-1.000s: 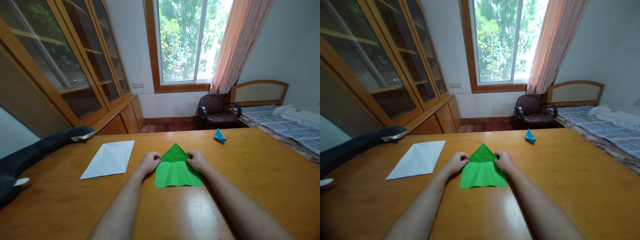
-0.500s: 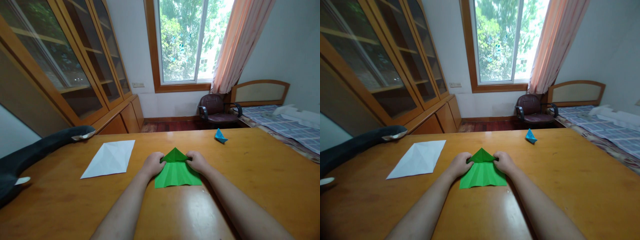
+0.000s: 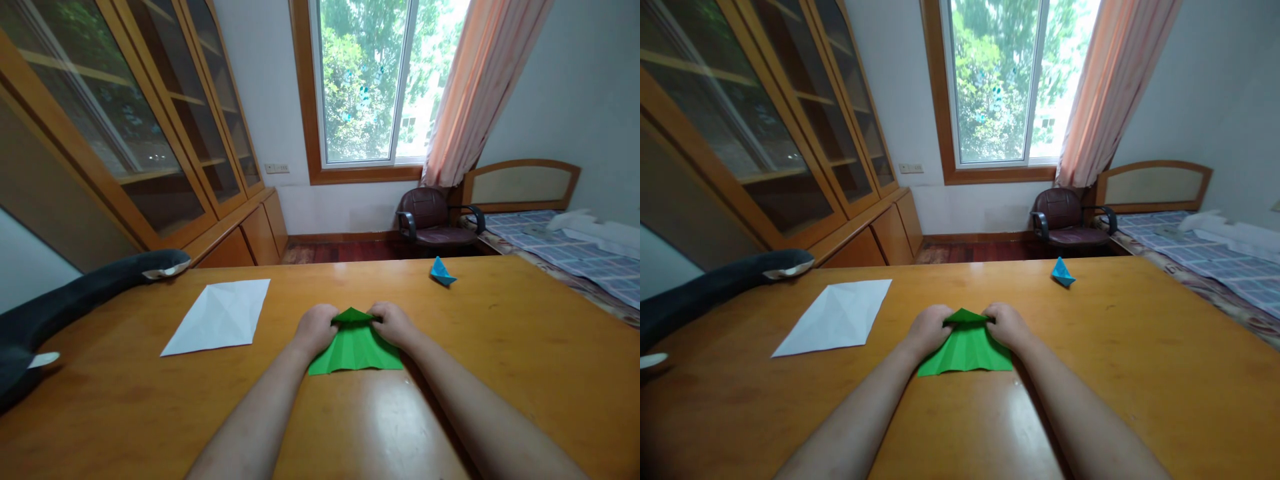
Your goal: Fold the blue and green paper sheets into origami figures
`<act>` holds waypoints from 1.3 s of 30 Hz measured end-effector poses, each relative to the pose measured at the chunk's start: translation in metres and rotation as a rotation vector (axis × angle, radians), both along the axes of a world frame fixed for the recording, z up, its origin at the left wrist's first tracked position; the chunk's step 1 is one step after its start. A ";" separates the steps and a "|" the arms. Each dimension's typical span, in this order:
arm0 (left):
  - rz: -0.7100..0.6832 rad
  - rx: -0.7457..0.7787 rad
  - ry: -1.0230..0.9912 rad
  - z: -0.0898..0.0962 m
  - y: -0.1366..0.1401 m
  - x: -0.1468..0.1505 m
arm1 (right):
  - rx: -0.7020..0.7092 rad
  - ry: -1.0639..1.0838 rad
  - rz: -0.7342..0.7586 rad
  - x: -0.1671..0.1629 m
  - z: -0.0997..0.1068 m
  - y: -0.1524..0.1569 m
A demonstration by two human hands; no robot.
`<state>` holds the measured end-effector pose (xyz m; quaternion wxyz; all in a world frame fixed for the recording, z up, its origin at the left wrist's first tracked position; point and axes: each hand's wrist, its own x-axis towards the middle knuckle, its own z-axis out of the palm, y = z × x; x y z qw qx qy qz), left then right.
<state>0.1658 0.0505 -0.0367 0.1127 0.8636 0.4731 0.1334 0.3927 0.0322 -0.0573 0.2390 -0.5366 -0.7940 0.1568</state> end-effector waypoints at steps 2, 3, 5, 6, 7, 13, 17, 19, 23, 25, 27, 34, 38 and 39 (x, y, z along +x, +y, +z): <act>-0.033 0.022 -0.003 -0.001 0.001 -0.001 | 0.018 0.000 0.011 -0.001 0.001 -0.001; -0.039 0.031 -0.002 -0.002 0.002 -0.002 | 0.027 -0.002 0.017 -0.001 0.002 -0.002; -0.043 0.045 -0.005 -0.003 0.003 -0.002 | 0.036 -0.012 0.026 -0.002 0.004 -0.003; -0.047 0.049 -0.010 -0.003 0.003 -0.002 | 0.037 -0.022 0.029 -0.002 0.005 -0.004; -0.052 0.049 -0.015 -0.004 0.003 -0.002 | 0.039 -0.037 0.031 -0.002 0.005 -0.004; -0.047 0.006 -0.008 -0.004 0.003 -0.002 | 0.080 -0.118 0.051 -0.004 0.008 -0.006; -0.071 0.025 0.008 -0.006 0.003 -0.002 | 0.107 -0.179 0.087 -0.006 0.008 -0.007; -0.085 0.040 0.019 -0.007 0.002 -0.002 | 0.111 -0.221 0.101 -0.007 0.008 -0.007; -0.090 0.098 0.077 -0.006 0.000 -0.001 | 0.101 -0.310 0.097 -0.009 0.007 -0.008; -0.090 0.118 0.111 -0.003 -0.003 0.000 | 0.098 -0.340 0.092 -0.010 0.008 -0.009; -0.099 0.125 0.143 0.001 -0.006 0.001 | 0.096 -0.359 0.087 -0.011 0.009 -0.011; -0.160 0.117 0.207 0.010 -0.025 0.005 | 0.056 -0.376 0.075 -0.013 0.017 -0.017; -0.199 0.004 0.248 0.006 -0.030 0.006 | 0.041 -0.383 0.075 -0.013 0.019 -0.018; -0.203 -0.018 0.255 0.006 -0.030 0.005 | 0.038 -0.386 0.074 -0.013 0.019 -0.018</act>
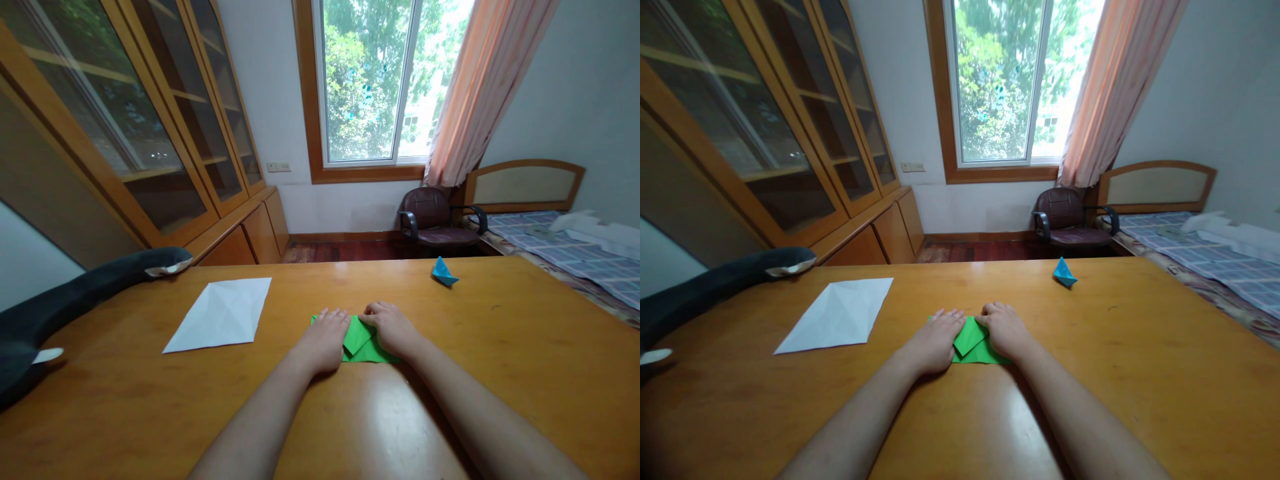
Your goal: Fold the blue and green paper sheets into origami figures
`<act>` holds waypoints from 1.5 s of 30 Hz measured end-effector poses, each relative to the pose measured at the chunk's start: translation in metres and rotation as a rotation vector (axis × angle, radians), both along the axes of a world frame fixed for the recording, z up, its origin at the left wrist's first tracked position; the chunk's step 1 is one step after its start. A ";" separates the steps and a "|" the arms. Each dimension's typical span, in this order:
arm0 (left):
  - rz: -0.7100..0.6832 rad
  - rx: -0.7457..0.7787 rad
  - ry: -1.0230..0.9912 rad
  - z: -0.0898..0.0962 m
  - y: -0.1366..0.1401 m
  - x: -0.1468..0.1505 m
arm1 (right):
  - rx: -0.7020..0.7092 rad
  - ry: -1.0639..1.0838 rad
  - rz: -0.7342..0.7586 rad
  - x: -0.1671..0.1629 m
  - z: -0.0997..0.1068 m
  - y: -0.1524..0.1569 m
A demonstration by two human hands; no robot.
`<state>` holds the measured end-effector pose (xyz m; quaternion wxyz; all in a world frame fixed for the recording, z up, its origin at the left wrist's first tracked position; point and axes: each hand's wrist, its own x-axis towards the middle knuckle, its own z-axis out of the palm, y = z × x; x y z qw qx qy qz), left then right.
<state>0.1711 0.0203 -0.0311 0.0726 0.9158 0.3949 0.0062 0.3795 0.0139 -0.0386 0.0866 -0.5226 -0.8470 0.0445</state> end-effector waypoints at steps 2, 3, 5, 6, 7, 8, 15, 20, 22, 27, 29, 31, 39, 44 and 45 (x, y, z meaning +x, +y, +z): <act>-0.008 -0.048 0.012 0.000 -0.001 -0.001 | -0.005 -0.007 -0.002 0.000 0.000 0.000; -0.010 -0.073 0.015 0.001 -0.001 -0.002 | -0.007 -0.010 -0.003 0.000 0.000 0.000; -0.016 -0.127 0.016 0.003 -0.001 -0.003 | -0.010 -0.015 -0.006 -0.001 0.001 0.000; -0.022 -0.152 0.015 0.004 -0.001 -0.004 | -0.011 -0.017 -0.009 -0.001 0.001 -0.001; -0.027 -0.173 0.012 0.004 0.000 -0.004 | -0.014 -0.018 -0.013 -0.001 0.001 -0.001; -0.031 -0.189 0.008 0.005 0.000 -0.004 | -0.017 -0.018 -0.017 -0.001 0.002 -0.001; 0.021 -0.188 -0.085 -0.001 0.006 -0.002 | -0.002 -0.043 -0.058 -0.006 0.005 -0.004; 0.068 -0.142 -0.123 -0.011 0.010 0.001 | 0.031 -0.056 -0.145 -0.011 0.004 -0.003; 0.089 -0.112 -0.117 -0.015 0.011 0.003 | 0.047 -0.054 -0.184 -0.012 0.004 -0.002; 0.164 -0.046 -0.087 -0.022 0.013 0.013 | 0.098 0.006 -0.176 -0.019 0.002 0.001; 0.199 -0.032 -0.083 -0.023 0.015 0.018 | 0.076 0.044 -0.110 -0.024 0.000 0.001; 0.227 -0.022 -0.084 -0.023 0.016 0.021 | 0.050 0.087 -0.041 -0.029 -0.002 0.002; 0.228 0.001 -0.103 -0.029 0.021 0.023 | -0.069 0.130 -0.056 -0.033 -0.016 0.008; 0.224 0.011 -0.089 -0.030 0.022 0.021 | -0.083 0.120 -0.073 -0.029 -0.017 0.009; 0.224 0.013 -0.086 -0.030 0.022 0.021 | -0.083 0.119 -0.078 -0.028 -0.017 0.009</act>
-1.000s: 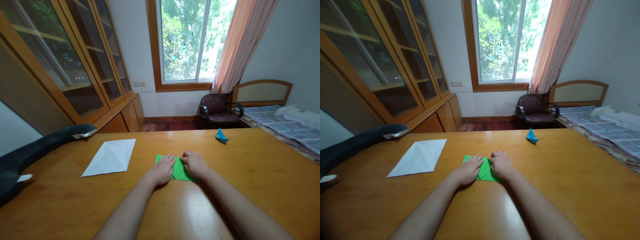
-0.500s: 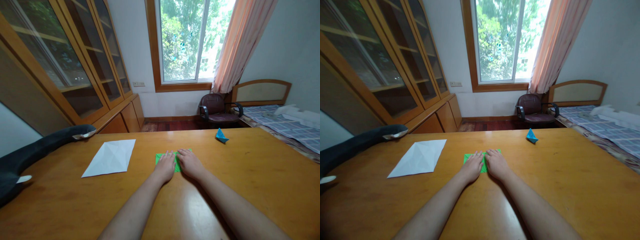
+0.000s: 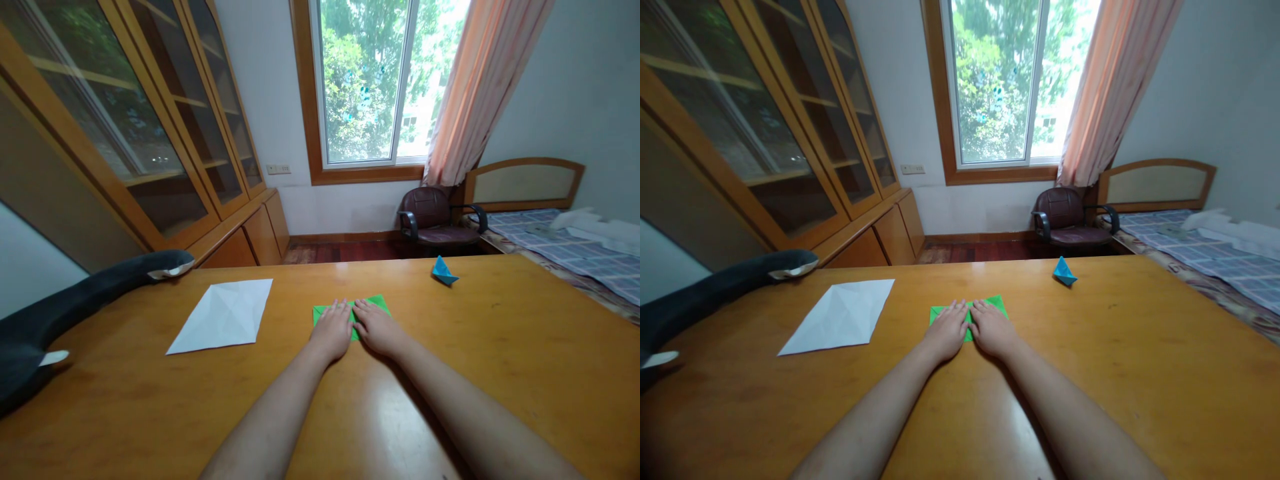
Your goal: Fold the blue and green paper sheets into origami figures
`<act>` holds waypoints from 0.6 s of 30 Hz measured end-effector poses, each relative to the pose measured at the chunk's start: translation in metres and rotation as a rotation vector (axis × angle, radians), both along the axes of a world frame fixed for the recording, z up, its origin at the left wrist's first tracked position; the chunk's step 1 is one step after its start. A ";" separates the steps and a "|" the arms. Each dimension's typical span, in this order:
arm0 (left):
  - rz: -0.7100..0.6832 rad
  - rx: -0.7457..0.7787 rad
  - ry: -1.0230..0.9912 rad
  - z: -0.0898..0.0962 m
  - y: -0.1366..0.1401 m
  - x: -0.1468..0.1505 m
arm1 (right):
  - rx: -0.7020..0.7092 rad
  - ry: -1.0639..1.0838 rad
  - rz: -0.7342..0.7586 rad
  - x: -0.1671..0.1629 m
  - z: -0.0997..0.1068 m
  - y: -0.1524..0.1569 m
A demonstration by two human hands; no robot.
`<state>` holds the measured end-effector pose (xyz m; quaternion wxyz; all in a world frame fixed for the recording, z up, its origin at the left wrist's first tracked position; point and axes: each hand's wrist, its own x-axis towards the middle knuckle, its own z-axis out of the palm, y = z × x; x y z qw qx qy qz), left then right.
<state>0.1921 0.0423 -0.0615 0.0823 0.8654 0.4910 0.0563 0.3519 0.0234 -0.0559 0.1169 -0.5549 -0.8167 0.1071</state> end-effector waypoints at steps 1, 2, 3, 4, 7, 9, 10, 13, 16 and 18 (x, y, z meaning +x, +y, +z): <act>0.000 0.001 0.003 0.000 0.000 0.000 | 0.000 -0.001 -0.009 0.002 0.000 0.001; 0.000 0.001 0.006 0.000 0.000 0.000 | -0.002 -0.004 -0.023 0.004 0.000 0.001; 0.000 0.001 0.007 0.000 0.000 0.000 | -0.005 -0.009 -0.042 0.006 0.000 0.002; 0.001 0.002 0.007 0.000 0.000 0.000 | -0.008 -0.014 -0.064 0.008 -0.001 0.003; 0.006 -0.004 0.003 0.000 0.000 0.000 | -0.024 -0.032 -0.137 0.014 -0.001 0.006; 0.015 -0.008 0.002 0.000 0.000 -0.001 | -0.037 -0.042 -0.177 0.017 -0.002 0.007; 0.023 -0.011 0.004 0.000 0.001 -0.002 | -0.043 -0.046 -0.192 0.017 -0.003 0.007; 0.064 -0.024 0.012 0.001 0.001 -0.005 | -0.055 -0.048 -0.211 0.018 -0.004 0.008; 0.111 -0.038 0.021 0.004 0.001 -0.009 | -0.065 -0.046 -0.212 0.019 -0.005 0.008; 0.135 -0.043 0.024 0.005 0.001 -0.011 | -0.068 -0.047 -0.214 0.019 -0.006 0.008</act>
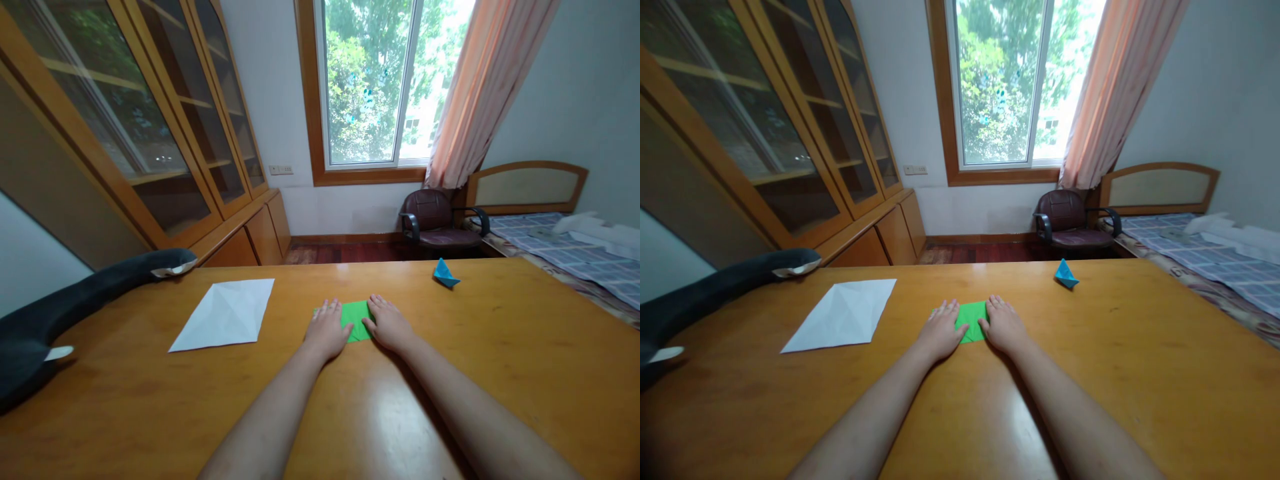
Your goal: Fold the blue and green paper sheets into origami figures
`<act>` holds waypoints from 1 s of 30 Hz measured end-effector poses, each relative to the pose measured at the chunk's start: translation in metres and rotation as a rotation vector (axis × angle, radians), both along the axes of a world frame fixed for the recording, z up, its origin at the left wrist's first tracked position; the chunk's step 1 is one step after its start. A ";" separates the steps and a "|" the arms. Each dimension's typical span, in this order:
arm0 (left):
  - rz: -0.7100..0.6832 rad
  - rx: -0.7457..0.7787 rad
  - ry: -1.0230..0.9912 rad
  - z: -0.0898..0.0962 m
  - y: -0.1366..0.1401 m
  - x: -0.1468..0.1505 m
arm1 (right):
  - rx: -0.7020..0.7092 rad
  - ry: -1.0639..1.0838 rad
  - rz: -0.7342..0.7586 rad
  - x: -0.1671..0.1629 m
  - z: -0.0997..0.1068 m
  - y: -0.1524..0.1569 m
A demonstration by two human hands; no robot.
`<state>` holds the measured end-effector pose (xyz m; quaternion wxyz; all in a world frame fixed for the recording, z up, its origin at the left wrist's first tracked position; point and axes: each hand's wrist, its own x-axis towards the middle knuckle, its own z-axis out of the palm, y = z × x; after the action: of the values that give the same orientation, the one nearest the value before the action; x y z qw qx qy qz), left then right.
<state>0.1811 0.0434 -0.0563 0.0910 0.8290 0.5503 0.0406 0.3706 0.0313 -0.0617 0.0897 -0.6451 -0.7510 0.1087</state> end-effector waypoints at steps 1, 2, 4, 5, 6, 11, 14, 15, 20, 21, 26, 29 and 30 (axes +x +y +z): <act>0.011 -0.003 0.001 0.001 0.000 -0.001 | 0.000 0.000 -0.001 0.000 0.000 0.000; 0.021 -0.008 0.003 0.001 0.000 -0.002 | 0.001 0.000 -0.001 0.000 0.000 0.000; 0.040 -0.019 0.006 0.002 -0.001 -0.006 | 0.003 0.001 -0.001 0.000 0.001 0.000; 0.050 -0.025 0.009 0.002 -0.001 -0.007 | 0.002 0.001 -0.001 0.000 0.001 -0.001; 0.066 -0.032 0.013 0.002 -0.001 -0.009 | 0.002 0.002 0.000 0.000 0.001 -0.001; 0.247 0.017 0.062 0.002 -0.002 -0.016 | 0.005 0.004 0.003 0.000 0.000 0.000; 0.273 0.129 0.058 0.007 -0.004 -0.012 | 0.006 0.000 -0.003 0.000 -0.001 0.000; 0.242 0.163 0.042 0.010 -0.006 -0.009 | 0.008 -0.003 -0.005 0.000 -0.001 0.000; -0.102 0.143 -0.101 0.016 -0.011 0.011 | 0.047 -0.025 0.001 -0.002 0.001 -0.001; -0.130 0.127 -0.118 0.015 -0.011 0.013 | 0.060 -0.034 0.003 -0.003 0.002 -0.002; -0.127 0.129 -0.126 0.006 -0.005 0.014 | 0.147 -0.091 -0.009 -0.010 0.013 -0.009; -0.125 0.121 -0.099 0.005 -0.004 0.012 | 0.184 -0.127 0.001 -0.014 0.019 -0.012; -0.127 0.121 -0.093 0.005 -0.004 0.012 | 0.194 -0.131 0.013 -0.015 0.021 -0.013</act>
<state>0.1927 0.0392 -0.0516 0.0685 0.8636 0.4882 0.1062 0.3553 0.0188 -0.0411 0.1016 -0.6344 -0.7663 -0.0064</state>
